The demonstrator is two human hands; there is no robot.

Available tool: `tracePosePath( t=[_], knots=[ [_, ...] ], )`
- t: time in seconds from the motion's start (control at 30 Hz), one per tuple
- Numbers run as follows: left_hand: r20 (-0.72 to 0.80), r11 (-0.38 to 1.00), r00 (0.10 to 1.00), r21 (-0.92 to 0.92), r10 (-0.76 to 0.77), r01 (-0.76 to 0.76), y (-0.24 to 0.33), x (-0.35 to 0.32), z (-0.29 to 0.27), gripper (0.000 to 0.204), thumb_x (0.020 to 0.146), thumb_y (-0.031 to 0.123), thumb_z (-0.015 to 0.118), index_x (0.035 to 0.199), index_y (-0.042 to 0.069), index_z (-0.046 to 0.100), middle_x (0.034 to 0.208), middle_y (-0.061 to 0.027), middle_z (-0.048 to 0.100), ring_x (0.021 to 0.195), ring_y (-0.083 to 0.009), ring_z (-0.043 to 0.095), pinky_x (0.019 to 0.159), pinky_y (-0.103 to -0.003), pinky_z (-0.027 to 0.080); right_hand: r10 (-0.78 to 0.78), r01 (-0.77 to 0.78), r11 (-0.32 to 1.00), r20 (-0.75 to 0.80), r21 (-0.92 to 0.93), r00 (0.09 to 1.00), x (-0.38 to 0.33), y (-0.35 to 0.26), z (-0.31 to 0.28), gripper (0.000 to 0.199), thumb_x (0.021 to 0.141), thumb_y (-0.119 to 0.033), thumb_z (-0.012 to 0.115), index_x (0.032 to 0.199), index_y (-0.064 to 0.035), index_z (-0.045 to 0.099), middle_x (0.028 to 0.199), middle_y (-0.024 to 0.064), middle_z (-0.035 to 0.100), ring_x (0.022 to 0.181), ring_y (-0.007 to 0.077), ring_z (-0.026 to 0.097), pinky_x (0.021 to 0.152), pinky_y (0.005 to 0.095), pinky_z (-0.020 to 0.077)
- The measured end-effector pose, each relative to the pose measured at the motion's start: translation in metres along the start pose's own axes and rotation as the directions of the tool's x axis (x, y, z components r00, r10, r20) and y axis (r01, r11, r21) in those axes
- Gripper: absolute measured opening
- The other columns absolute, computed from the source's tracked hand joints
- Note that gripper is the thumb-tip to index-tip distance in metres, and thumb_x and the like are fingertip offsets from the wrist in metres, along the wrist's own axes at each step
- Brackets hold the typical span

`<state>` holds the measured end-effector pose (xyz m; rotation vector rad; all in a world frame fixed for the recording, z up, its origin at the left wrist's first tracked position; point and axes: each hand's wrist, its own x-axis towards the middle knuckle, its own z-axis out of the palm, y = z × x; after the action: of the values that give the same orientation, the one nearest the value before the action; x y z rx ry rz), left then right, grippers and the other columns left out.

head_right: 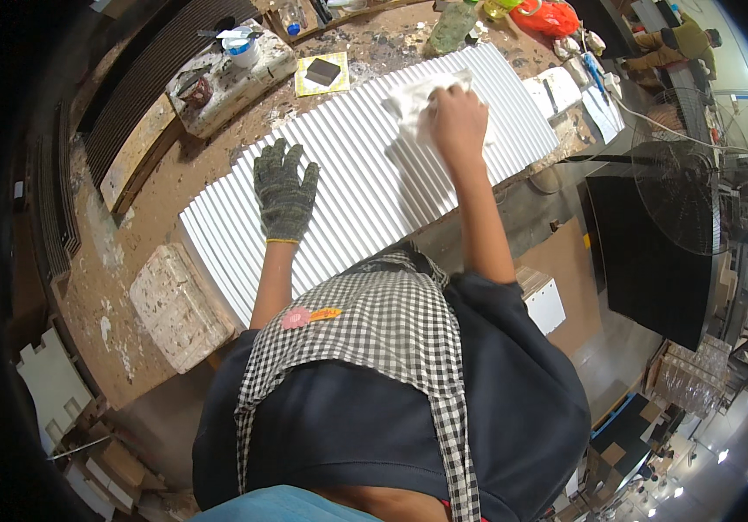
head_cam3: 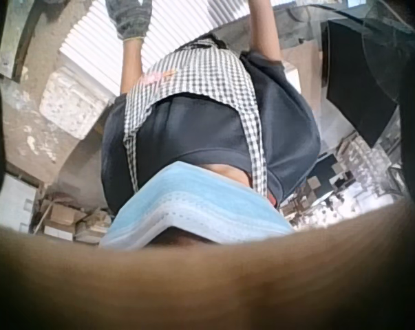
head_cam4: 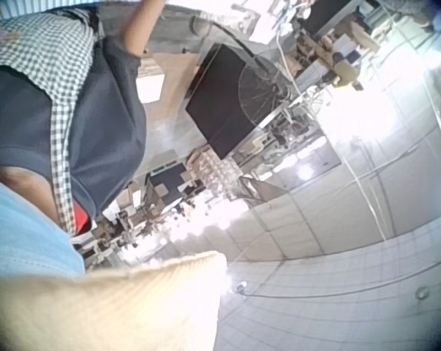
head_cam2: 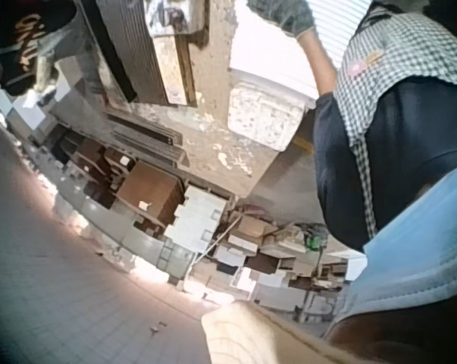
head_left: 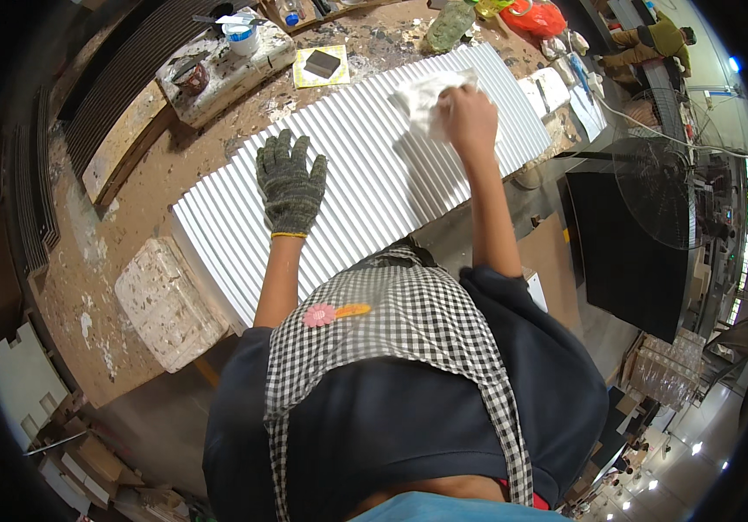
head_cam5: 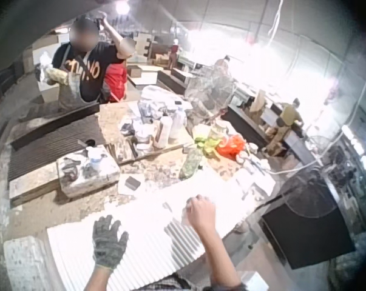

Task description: The person wipes a white corrugated panel on a workbench using a white cloth. They repeatedly rub the surface, occasionally repositioning the cloth and adjusting their grip. The person also briefly handles a small black tool and a green bottle before returning to wiping.

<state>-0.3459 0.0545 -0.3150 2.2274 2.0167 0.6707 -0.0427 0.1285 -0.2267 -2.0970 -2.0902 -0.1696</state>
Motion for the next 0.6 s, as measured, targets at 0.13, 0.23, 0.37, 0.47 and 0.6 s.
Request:
tracePosePath(
  t=[0.13,0.23,0.37,0.47,0.6],
  knots=[
    [0.024,1.0,1.0,-0.018,-0.006,0.007,0.006,0.003,-0.009,0.046,0.096,0.036,0.069,0.133,0.009,0.063,0.149,-0.0176,0.052,0.141,-0.0362,0.043,0.123,-0.054,0.027,-0.06,0.104,0.986,-0.3,0.133,0.952,-0.072,-0.009,0.057,0.017,0.084,-0.015,0.073,0.1,-0.0109,0.074,0.105,0.0108,0.069,0.095,0.0325,0.063,0.082,0.0452,0.0495],
    [-0.001,1.0,1.0,-0.027,0.013,-0.013,0.004,0.001,-0.008,0.046,0.096,0.036,0.069,0.133,0.01,0.063,0.148,-0.0181,0.053,0.14,-0.0368,0.045,0.123,-0.054,0.027,-0.004,0.045,0.983,-0.226,0.176,0.974,-0.046,-0.016,0.074,0.01,0.083,-0.013,0.072,0.092,-0.0108,0.076,0.102,0.0101,0.069,0.099,0.0313,0.062,0.084,0.0455,0.0482],
    [-0.001,1.0,1.0,0.002,0.01,-0.01,0.0,0.002,-0.006,0.047,0.096,0.037,0.068,0.133,0.009,0.063,0.147,-0.0188,0.054,0.139,-0.0371,0.046,0.123,-0.054,0.026,-0.011,0.025,0.995,-0.149,0.093,0.989,0.037,-0.051,0.108,0.012,0.084,-0.013,0.066,0.084,-0.0107,0.078,0.1,0.0088,0.071,0.099,0.0326,0.064,0.083,0.0489,0.0499],
    [0.008,1.0,1.0,0.007,0.025,-0.025,-0.001,0.005,-0.001,0.049,0.097,0.043,0.064,0.135,0.011,0.063,0.148,-0.0178,0.053,0.141,-0.0369,0.043,0.122,-0.056,0.025,-0.034,0.031,0.999,-0.09,-0.027,0.995,0.107,-0.06,0.14,0.013,0.082,-0.013,0.065,0.082,-0.0103,0.078,0.095,0.0101,0.07,0.096,0.0315,0.065,0.082,0.0481,0.0507],
    [0.0,1.0,1.0,-0.006,0.023,-0.023,-0.001,0.006,0.001,0.049,0.097,0.042,0.064,0.134,0.011,0.064,0.148,-0.0181,0.053,0.141,-0.037,0.044,0.123,-0.056,0.025,0.047,0.005,0.971,-0.21,0.238,0.977,0.14,-0.036,0.118,0.011,0.086,-0.02,0.071,0.089,-0.0158,0.081,0.098,0.0109,0.074,0.087,0.0311,0.07,0.081,0.0419,0.0562]
  ],
)
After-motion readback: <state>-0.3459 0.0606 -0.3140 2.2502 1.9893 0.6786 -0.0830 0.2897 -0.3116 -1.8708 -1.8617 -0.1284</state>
